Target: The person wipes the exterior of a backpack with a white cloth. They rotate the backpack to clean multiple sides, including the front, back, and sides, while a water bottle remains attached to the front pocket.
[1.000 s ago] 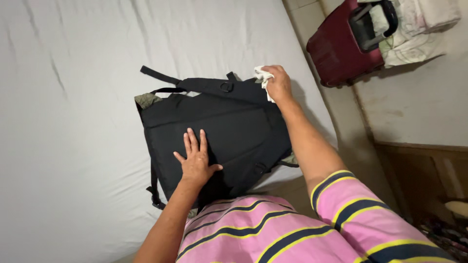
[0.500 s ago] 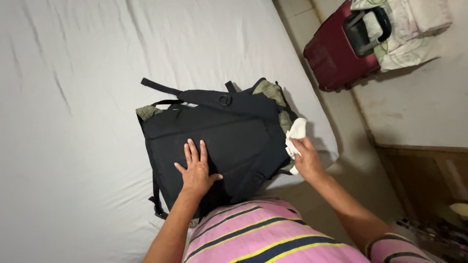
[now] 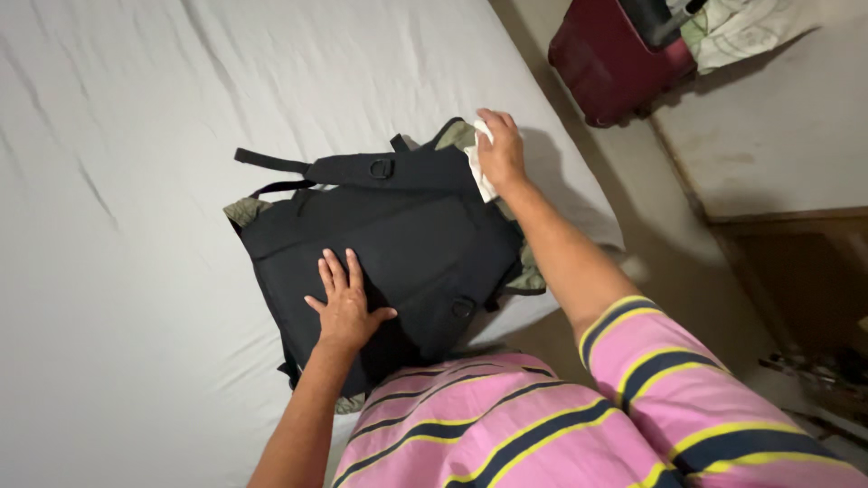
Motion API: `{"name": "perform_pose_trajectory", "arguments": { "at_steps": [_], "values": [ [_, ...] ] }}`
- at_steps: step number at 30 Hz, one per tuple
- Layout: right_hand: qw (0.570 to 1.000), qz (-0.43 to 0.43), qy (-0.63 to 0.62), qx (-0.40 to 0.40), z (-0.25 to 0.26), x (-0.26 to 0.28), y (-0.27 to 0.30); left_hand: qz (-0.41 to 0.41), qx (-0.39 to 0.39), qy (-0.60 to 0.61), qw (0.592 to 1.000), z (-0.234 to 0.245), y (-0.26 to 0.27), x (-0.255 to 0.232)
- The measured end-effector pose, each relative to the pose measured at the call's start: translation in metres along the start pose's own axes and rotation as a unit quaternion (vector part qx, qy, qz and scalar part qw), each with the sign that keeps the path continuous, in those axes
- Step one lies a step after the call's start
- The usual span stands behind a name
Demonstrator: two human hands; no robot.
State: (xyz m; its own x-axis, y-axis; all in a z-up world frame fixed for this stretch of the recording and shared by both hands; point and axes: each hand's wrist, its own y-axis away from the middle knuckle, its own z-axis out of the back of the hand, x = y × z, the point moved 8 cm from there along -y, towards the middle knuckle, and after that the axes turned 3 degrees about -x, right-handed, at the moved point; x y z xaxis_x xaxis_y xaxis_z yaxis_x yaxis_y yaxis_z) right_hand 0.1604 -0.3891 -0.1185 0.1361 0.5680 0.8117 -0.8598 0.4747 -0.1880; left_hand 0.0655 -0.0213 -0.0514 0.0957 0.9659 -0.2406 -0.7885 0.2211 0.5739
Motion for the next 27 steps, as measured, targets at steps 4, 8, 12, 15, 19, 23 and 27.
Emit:
{"name": "perform_pose_trajectory", "arguments": {
  "at_steps": [4,8,12,15,19,23,27],
  "values": [
    [0.994,0.094,-0.007,0.050,0.033,0.025,0.050,0.003,0.007,-0.007,1.000,0.002,-0.001,-0.003],
    [0.984,0.086,0.024,0.157,0.074,0.042,0.111,-0.002,-0.006,0.007,1.000,-0.001,0.003,0.002],
    [0.942,0.036,0.059,0.328,0.101,0.060,0.117,-0.143,-0.184,0.080,0.969,0.002,0.034,-0.034],
    [0.954,0.047,-0.029,0.294,0.120,0.091,0.104,-0.231,-0.193,0.220,0.928,-0.020,0.061,-0.074],
    [0.958,0.076,-0.076,0.265,0.096,0.123,0.099,-0.142,-0.052,0.277,0.949,-0.061,0.057,-0.098],
    [0.923,0.249,0.016,0.295,0.066,0.134,0.120,-0.102,0.196,0.258,0.941,-0.113,0.060,-0.098],
    [0.919,0.289,0.013,0.267,0.061,0.118,0.123,-0.101,0.280,0.400,0.867,-0.130,0.082,-0.055]
  ]
}}
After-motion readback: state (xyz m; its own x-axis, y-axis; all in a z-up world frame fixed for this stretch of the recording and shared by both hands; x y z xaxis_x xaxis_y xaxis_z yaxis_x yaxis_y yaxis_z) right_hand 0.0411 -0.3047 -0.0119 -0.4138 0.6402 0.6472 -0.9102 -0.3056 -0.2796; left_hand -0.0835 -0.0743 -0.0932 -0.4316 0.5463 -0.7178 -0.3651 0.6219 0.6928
